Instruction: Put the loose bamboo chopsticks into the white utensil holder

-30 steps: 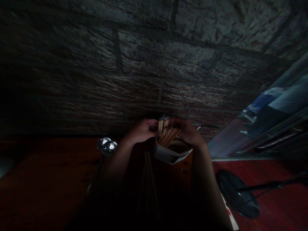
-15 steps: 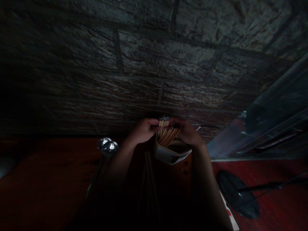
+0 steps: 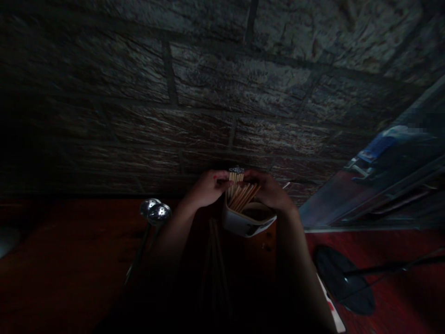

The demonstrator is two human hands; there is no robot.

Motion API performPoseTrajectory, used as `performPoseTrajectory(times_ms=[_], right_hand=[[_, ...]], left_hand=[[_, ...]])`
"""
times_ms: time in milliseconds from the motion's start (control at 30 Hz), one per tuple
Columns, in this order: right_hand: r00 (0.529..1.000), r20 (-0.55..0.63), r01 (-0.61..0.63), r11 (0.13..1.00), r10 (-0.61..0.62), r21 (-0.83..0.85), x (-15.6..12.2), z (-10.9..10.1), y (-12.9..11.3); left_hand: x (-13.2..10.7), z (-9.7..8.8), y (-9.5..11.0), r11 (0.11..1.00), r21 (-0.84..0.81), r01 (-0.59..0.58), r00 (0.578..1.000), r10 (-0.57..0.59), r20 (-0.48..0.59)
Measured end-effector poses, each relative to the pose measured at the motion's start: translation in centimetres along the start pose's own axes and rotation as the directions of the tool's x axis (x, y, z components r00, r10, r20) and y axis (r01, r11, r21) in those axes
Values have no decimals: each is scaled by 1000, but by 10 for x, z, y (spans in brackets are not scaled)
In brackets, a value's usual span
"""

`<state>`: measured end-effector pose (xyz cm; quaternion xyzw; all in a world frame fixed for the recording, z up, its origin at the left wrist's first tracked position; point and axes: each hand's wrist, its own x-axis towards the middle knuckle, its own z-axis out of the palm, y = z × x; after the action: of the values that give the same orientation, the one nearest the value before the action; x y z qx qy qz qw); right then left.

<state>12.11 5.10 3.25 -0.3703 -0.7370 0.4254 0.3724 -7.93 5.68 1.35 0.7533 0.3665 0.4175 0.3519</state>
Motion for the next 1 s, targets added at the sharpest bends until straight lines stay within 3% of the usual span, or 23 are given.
performPoseTrajectory(times_ms=[267, 500, 833, 1000], right_hand=[[1000, -7, -28, 999, 28, -24, -1, -2, 1], [998, 8, -56, 998, 56, -29, -2, -2, -4], [994, 40, -102, 989, 98, 111, -4, -4, -7], [992, 21, -124, 989, 122, 77, -6, -6, -9]], left_hand=[[2, 2, -1, 999, -5, 36, 999, -36, -4], [2, -1, 2, 994, -94, 49, 996, -41, 84], [2, -2, -3, 995, -96, 34, 995, -25, 97], [0, -3, 0, 995, -101, 26, 996, -17, 90]])
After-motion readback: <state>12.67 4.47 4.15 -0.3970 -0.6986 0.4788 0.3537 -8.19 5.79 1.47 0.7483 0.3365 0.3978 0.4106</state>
